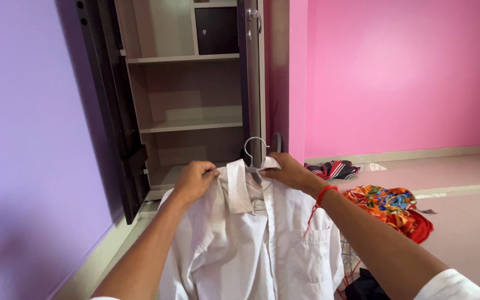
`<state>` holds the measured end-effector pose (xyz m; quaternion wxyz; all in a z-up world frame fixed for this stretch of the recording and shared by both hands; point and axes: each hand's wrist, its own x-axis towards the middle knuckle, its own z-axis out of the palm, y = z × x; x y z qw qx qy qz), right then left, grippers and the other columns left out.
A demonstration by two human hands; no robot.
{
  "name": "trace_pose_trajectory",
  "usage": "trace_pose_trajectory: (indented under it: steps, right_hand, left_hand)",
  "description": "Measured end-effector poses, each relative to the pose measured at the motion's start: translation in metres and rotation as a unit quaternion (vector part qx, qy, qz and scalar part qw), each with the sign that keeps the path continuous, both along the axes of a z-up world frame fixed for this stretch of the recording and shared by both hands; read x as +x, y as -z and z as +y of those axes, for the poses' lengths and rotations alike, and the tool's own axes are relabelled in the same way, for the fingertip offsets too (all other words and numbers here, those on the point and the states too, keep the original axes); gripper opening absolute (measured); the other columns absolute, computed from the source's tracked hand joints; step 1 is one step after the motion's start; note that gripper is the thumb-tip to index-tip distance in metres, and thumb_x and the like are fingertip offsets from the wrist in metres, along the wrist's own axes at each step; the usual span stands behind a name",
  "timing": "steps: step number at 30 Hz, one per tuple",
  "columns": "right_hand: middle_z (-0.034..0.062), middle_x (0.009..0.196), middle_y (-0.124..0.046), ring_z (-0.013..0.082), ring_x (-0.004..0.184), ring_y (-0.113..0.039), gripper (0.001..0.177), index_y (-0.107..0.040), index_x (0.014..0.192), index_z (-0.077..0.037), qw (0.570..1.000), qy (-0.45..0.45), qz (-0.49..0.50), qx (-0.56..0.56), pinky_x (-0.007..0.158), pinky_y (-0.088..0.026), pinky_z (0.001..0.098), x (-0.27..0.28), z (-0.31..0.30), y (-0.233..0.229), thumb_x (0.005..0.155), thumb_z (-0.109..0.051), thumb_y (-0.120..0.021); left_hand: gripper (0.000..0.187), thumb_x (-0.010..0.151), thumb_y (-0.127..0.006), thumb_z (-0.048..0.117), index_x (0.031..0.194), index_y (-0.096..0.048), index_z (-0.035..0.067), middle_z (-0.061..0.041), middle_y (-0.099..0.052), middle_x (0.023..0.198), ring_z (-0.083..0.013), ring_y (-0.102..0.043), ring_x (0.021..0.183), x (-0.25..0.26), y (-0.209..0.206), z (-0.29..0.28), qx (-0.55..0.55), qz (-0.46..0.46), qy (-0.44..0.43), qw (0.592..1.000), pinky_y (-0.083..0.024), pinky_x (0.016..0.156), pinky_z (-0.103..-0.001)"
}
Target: The person sits on the floor and hangs a white shirt on a hanger, adjusting the collar and sleeves. They then pick up a plaid shirt, button it, and prepare it for hanging.
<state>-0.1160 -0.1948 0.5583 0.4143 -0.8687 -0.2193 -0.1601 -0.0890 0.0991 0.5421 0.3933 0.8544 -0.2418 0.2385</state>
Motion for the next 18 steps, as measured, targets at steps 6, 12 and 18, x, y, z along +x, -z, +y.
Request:
trace_pose_trajectory:
  steps: [6, 12, 18]
  right_hand:
    - [0.0055, 0.095, -0.074, 0.0119, 0.090, -0.066, 0.030, -0.069, 0.109, -0.001, 0.999, -0.013, -0.044, 0.009, 0.082, -0.053, 0.0313, -0.012, 0.005, -0.005, 0.086, -0.019, -0.078]
    - [0.0050, 0.093, -0.074, 0.0105, 0.087, -0.064, 0.025, -0.071, 0.106, -0.002, 0.999, -0.001, -0.029, 0.038, 0.081, -0.053, 0.0319, -0.003, -0.002, -0.008, 0.087, -0.017, -0.078]
    - [0.0050, 0.091, -0.075, 0.0106, 0.087, -0.067, 0.022, -0.070, 0.101, -0.001, 0.997, 0.026, -0.042, 0.059, 0.081, -0.054, 0.0316, 0.001, 0.002, -0.006, 0.087, -0.016, -0.078]
  left_hand:
    - [0.020, 0.088, -0.069, 0.018, 0.098, -0.076, 0.001, -0.013, -0.078, 0.089, -0.0226, -0.074, 0.082, -0.023, -0.020, -0.034, -0.001, -0.003, 0.041, 0.999, -0.055, 0.076, -0.038]
    - [0.045, 0.079, -0.080, 0.027, 0.112, -0.067, -0.001, -0.017, -0.074, 0.098, -0.0298, -0.070, 0.091, -0.045, -0.029, -0.043, 0.004, -0.134, 0.020, 0.991, -0.055, 0.079, -0.042]
    - [0.049, 0.084, -0.080, 0.055, 0.099, -0.074, 0.008, -0.014, -0.077, 0.102, -0.0286, -0.073, 0.098, -0.095, -0.044, -0.062, 0.170, 0.007, -0.157, 0.973, -0.056, 0.085, -0.041]
